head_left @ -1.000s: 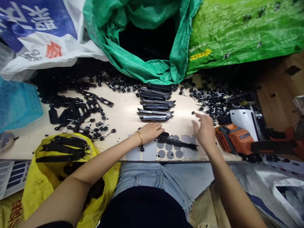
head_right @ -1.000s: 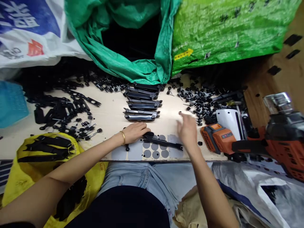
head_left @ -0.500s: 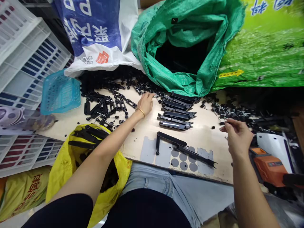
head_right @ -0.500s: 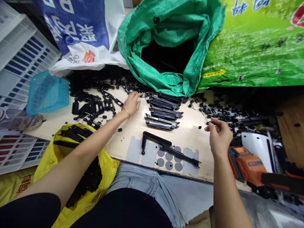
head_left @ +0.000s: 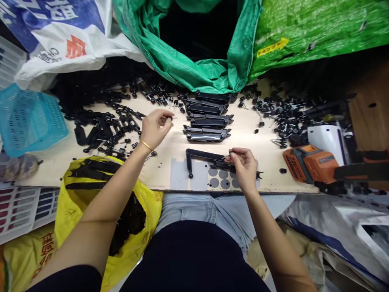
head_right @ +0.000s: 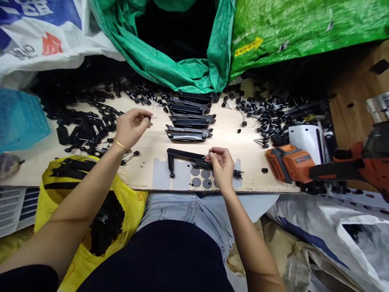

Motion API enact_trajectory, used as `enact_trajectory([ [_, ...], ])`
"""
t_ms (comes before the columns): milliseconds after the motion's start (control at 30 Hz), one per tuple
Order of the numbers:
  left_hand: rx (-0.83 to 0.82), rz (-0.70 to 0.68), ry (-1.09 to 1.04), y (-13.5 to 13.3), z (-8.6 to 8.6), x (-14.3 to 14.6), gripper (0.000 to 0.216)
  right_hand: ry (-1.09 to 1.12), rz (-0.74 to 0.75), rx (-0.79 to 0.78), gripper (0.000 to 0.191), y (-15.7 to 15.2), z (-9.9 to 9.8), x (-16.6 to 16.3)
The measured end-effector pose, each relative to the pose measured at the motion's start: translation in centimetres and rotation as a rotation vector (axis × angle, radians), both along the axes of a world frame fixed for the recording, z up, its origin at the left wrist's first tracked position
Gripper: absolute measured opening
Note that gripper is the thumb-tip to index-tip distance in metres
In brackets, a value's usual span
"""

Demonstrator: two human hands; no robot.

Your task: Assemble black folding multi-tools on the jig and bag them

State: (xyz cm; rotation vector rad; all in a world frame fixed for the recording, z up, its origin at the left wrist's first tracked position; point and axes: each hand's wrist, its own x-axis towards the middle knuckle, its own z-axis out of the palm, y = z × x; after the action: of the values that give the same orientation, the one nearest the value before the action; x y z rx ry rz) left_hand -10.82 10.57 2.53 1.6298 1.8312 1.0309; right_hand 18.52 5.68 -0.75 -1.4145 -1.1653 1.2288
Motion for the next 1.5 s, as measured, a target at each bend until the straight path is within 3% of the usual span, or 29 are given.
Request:
enact_trajectory([
  [167,-0.362,-0.187,-0.261,-4.6,1.6,2.2,0.024,-0.600,0.194,0.391,0.014,0.1,0.8,0.1],
  [333,-0.373,-0.219,-0.121,-4.8,0.8,2.7,0.023,-0.868,0.383,0.625,0.014,-0.2,1.8,-0.5],
  [467,-0.297,-0.234,0.084,-4.5,0.9,3.0,0.026,-0.881,0.376,0.675,0.024,-0.8,1.1,-0.3],
  [700,-0.275,-0.431,0.424,-4.0,1.8,4.2,0.027,-0.838,0.406,0.700,0.034,-1.9,0.2,0.5],
  [867,-0.245,-0.525,0.556,-4.4,0.6,4.6,0.026,-0.807,0.407,0.722,0.042,-2.1,-0.1,0.7],
  [1000,-0.195,-0.435,0.530,-4.9,-1.2,3.0,0.020,-0.907,0.439,0.680,0.057,-2.5,-1.6,1.6],
  [1133,-0.120,-0.443,0.437,-5.3,-2.1,2.2,0.023,-1.005,0.493,0.667,0.064,-2.6,-2.8,2.0],
  [1267,-0.183,-0.487,0.317,-5.2,-2.3,2.9,0.022,-1.067,0.508,0.670,0.066,-2.1,-3.2,2.3],
  [1367,-0.235,-0.447,0.251,-5.2,-2.4,3.1,0.019,-1.110,0.538,0.672,0.068,-1.8,-3.4,2.6],
  [1500,-0.356,-0.345,0.110,-6.5,-2.3,3.6,0.044,-1.164,0.518,0.694,0.071,-2.1,-3.6,2.2],
])
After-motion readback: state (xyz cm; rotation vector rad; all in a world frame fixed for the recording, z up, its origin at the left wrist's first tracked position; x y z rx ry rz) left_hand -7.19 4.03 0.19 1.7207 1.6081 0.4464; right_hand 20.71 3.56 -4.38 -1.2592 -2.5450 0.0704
